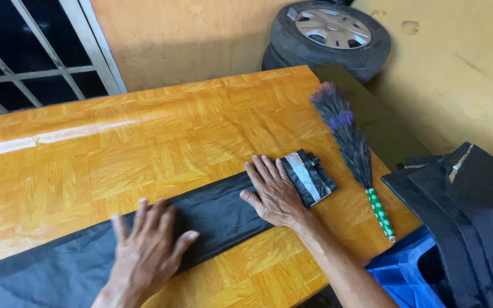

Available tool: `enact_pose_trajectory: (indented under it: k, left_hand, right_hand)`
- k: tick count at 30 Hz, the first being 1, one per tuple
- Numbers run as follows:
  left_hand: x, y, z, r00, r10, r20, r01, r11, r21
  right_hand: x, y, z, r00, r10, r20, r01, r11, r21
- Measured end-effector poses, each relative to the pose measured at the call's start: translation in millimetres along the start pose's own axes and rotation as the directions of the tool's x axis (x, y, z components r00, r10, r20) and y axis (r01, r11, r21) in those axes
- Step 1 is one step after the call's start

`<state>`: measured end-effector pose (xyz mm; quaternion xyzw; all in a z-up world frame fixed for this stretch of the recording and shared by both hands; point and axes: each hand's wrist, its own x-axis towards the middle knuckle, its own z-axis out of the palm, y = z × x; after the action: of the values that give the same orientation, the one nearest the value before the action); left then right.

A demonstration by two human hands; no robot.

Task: The person folds a large black fabric sheet on a wooden table. They smooth the fabric with their hands and use a small brush to press down the folds. The person then folds the fabric into a long, narrow strip and places a red strap over it.

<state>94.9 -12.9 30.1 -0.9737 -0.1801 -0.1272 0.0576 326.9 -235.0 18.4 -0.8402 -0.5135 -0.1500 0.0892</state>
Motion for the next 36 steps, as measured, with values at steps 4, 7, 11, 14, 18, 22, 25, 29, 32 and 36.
enact_pose_trajectory:
  k: [4,7,11,14,18,22,25,29,32,36]
  left_hand:
    - [55.0,70.2,32.8,0.92,0.369,-0.134,-0.388,0.907,-0.166]
    - [79.5,102.9,22.7,0.891,0.449,-0.07,-0.446,0.834,-0.325]
    - [82.4,106.6,54.8,0.845,0.464,-0.266,-0.532,0.781,-0.327]
    - [81.1,107.1,37.0,0.848,0.483,-0.218,-0.53,0.769,-0.359]
    - [79.7,108.8,40.7,0.85,0.468,-0.243,-0.525,0.788,-0.322]
    - [79.1,109.2,40.8,0.845,0.454,-0.284,-0.526,0.802,-0.283]
    - [79.6,109.2,38.3,0.844,0.459,-0.276,-0.527,0.805,-0.273]
    - [79.6,109.1,37.1,0.851,0.473,-0.229,-0.523,0.799,-0.297]
    - [78.3,110.3,35.5,0.863,0.451,-0.225,-0.503,0.799,-0.329]
    - [81.2,109.8,27.7,0.871,0.467,-0.151,-0.488,0.791,-0.368]
  right_hand:
    - [-0.4,7.4,10.4,1.0,0.031,0.002,-0.031,0.997,0.069]
    - [0.3,12.3,9.8,0.994,0.086,0.068,-0.096,0.983,0.158]
    - [-0.4,27.3,24.2,0.995,0.096,0.025,-0.099,0.932,0.348]
    - [-3.9,26.9,0.1,0.999,0.051,0.011,-0.052,0.995,0.082]
    - [-14.8,51.6,-4.7,0.983,0.177,0.045,-0.171,0.98,-0.103]
    - [-18.6,63.2,7.8,0.975,0.215,0.05,-0.216,0.976,0.005]
    - [-15.5,68.9,17.7,0.949,0.311,0.039,-0.314,0.946,0.084]
    - [-11.7,61.0,21.6,0.86,0.51,0.008,-0.51,0.86,0.018]
    - [-10.7,59.7,23.4,0.877,0.479,-0.026,-0.48,0.873,-0.086]
    - [-6.9,25.5,-17.1,0.95,0.235,-0.205,-0.277,0.939,-0.206]
